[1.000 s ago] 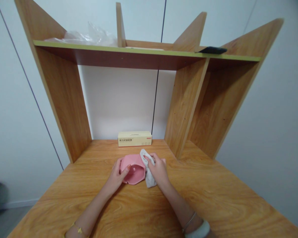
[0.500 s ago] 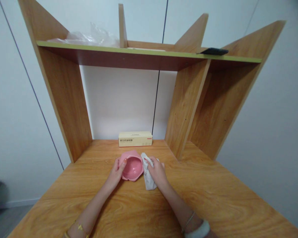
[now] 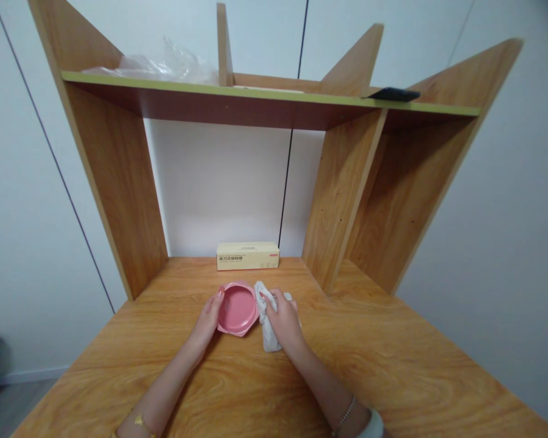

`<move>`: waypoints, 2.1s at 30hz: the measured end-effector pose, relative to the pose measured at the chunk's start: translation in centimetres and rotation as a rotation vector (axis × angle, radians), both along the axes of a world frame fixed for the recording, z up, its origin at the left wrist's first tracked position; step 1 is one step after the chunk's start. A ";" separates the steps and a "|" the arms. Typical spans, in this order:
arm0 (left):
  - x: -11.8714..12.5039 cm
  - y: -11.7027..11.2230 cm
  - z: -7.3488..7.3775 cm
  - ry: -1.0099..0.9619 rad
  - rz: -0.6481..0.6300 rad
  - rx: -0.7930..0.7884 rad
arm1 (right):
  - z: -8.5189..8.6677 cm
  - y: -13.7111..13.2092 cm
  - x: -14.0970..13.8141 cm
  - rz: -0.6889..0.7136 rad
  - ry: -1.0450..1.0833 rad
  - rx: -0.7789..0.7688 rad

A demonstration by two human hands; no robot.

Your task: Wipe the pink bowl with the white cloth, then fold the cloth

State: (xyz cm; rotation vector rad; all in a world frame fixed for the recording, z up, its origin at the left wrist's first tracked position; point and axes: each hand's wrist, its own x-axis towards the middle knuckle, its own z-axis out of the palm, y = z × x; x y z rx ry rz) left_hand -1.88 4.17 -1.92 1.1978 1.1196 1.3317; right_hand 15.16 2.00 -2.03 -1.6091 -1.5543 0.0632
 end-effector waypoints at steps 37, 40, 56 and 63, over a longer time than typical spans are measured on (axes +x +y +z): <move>1.3 -2.0 1.3 -0.700 -0.366 -0.570 | 0.6 0.0 0.3 -0.016 0.040 0.187; 1.2 -1.9 1.1 -0.710 -0.355 -0.583 | 0.7 -0.5 0.0 -0.020 0.039 0.216; 1.9 -1.9 1.4 -0.768 -0.254 -0.580 | 1.2 -1.1 -0.3 0.176 -0.139 0.206; 2.2 -2.0 1.9 -0.774 -0.164 -0.595 | 0.5 -0.2 0.1 0.042 -0.067 0.151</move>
